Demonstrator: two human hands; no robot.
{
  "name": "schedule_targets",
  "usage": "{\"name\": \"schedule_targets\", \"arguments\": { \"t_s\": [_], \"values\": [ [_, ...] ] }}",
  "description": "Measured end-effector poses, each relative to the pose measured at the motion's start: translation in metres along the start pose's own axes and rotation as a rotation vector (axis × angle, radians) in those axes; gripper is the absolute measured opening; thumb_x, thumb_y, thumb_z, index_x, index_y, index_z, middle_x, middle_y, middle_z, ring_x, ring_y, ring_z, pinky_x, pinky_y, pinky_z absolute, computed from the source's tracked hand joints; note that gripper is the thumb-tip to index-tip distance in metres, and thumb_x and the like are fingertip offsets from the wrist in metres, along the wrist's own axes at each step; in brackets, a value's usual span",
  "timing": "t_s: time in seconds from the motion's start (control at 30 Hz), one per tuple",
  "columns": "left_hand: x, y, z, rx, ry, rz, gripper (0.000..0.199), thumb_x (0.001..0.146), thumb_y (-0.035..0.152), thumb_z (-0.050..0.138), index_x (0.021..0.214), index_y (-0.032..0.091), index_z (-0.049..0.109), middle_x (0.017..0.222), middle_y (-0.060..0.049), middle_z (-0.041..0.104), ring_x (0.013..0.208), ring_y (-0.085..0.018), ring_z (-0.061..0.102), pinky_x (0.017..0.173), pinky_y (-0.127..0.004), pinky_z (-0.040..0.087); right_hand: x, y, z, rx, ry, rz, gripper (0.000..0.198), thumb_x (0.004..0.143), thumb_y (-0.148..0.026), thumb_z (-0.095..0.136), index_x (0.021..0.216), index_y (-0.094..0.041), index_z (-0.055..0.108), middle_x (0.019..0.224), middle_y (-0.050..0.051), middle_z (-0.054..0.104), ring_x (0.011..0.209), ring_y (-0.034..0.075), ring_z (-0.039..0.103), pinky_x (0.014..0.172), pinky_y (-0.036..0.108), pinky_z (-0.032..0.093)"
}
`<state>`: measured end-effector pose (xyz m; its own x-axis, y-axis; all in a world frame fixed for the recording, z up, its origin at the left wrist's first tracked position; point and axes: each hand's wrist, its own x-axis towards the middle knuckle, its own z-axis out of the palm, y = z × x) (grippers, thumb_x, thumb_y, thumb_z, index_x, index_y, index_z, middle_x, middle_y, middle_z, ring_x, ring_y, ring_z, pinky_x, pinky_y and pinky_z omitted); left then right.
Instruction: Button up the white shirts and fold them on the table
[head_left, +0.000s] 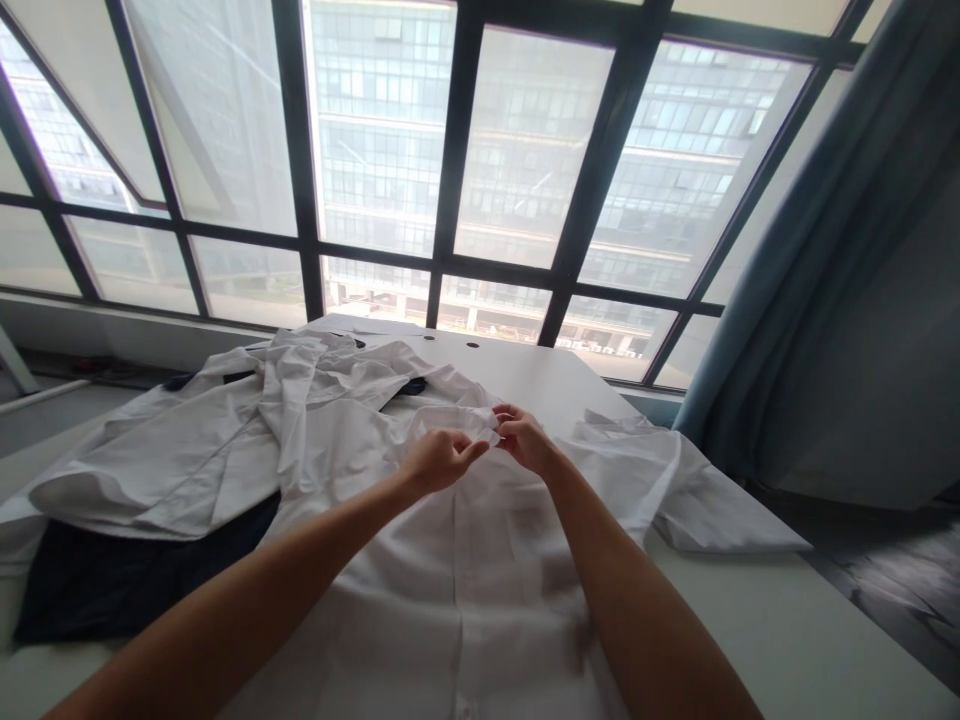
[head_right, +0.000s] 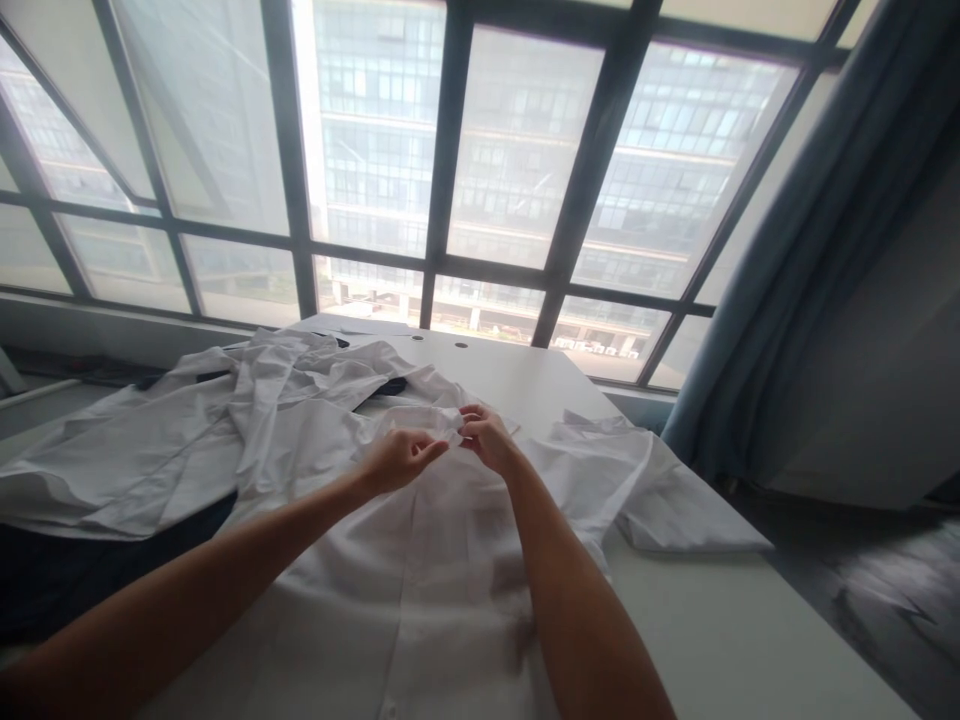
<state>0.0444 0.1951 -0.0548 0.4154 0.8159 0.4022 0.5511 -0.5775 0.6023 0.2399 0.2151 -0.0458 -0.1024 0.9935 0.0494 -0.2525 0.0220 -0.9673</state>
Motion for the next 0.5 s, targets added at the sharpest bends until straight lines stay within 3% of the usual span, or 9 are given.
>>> {"name": "schedule_targets", "arguments": {
  "t_s": [0.1, 0.23, 0.33, 0.4, 0.5],
  "values": [
    [-0.004, 0.005, 0.009, -0.009, -0.031, -0.072, 0.032, 0.085, 0.039, 0.062, 0.068, 0.013, 0.071, 0.060, -0.001, 0.064, 0.056, -0.013, 0.053, 0.054, -0.024, 0.031, 0.000, 0.002, 0.005, -0.072, 0.051, 0.018, 0.036, 0.046, -0.013, 0.058, 0.082, -0.019, 0.057, 0.059, -0.007, 0.054, 0.054, 0.010, 0.050, 0.051, 0.021, 0.042],
    [-0.010, 0.005, 0.010, 0.023, -0.049, -0.046, 0.014, 0.079, 0.023, 0.065, 0.071, 0.013, 0.070, 0.065, -0.001, 0.065, 0.060, -0.013, 0.054, 0.058, -0.023, 0.033, -0.001, 0.000, 0.003, -0.327, 0.216, 0.064, 0.031, 0.057, -0.020, 0.057, 0.088, -0.019, 0.057, 0.062, -0.004, 0.054, 0.056, 0.013, 0.054, 0.051, 0.026, 0.047],
    [-0.014, 0.009, 0.011, 0.074, -0.081, -0.012, 0.007, 0.076, 0.020, 0.069, 0.072, 0.014, 0.069, 0.068, -0.002, 0.065, 0.064, -0.015, 0.055, 0.059, -0.024, 0.032, -0.003, -0.004, 0.004, -0.473, 0.190, 0.088, 0.027, 0.070, -0.032, 0.062, 0.093, -0.018, 0.060, 0.069, -0.001, 0.057, 0.056, 0.013, 0.055, 0.048, 0.025, 0.047],
    [-0.016, 0.011, 0.013, 0.081, -0.105, -0.003, 0.012, 0.075, 0.026, 0.073, 0.072, 0.014, 0.068, 0.067, -0.001, 0.064, 0.062, -0.014, 0.052, 0.058, -0.024, 0.030, -0.004, -0.007, 0.006, -0.585, 0.182, 0.071, 0.031, 0.071, -0.037, 0.069, 0.094, -0.017, 0.061, 0.070, 0.001, 0.059, 0.056, 0.013, 0.055, 0.045, 0.024, 0.044],
    [-0.017, 0.013, 0.016, 0.055, -0.115, -0.015, 0.031, 0.087, 0.039, 0.064, 0.067, 0.015, 0.066, 0.060, 0.000, 0.059, 0.055, -0.012, 0.046, 0.055, -0.026, 0.027, -0.002, -0.007, 0.007, -0.667, 0.205, 0.025, 0.031, 0.068, -0.027, 0.073, 0.095, -0.015, 0.063, 0.064, -0.001, 0.059, 0.052, 0.011, 0.051, 0.043, 0.021, 0.038]
  ]
}}
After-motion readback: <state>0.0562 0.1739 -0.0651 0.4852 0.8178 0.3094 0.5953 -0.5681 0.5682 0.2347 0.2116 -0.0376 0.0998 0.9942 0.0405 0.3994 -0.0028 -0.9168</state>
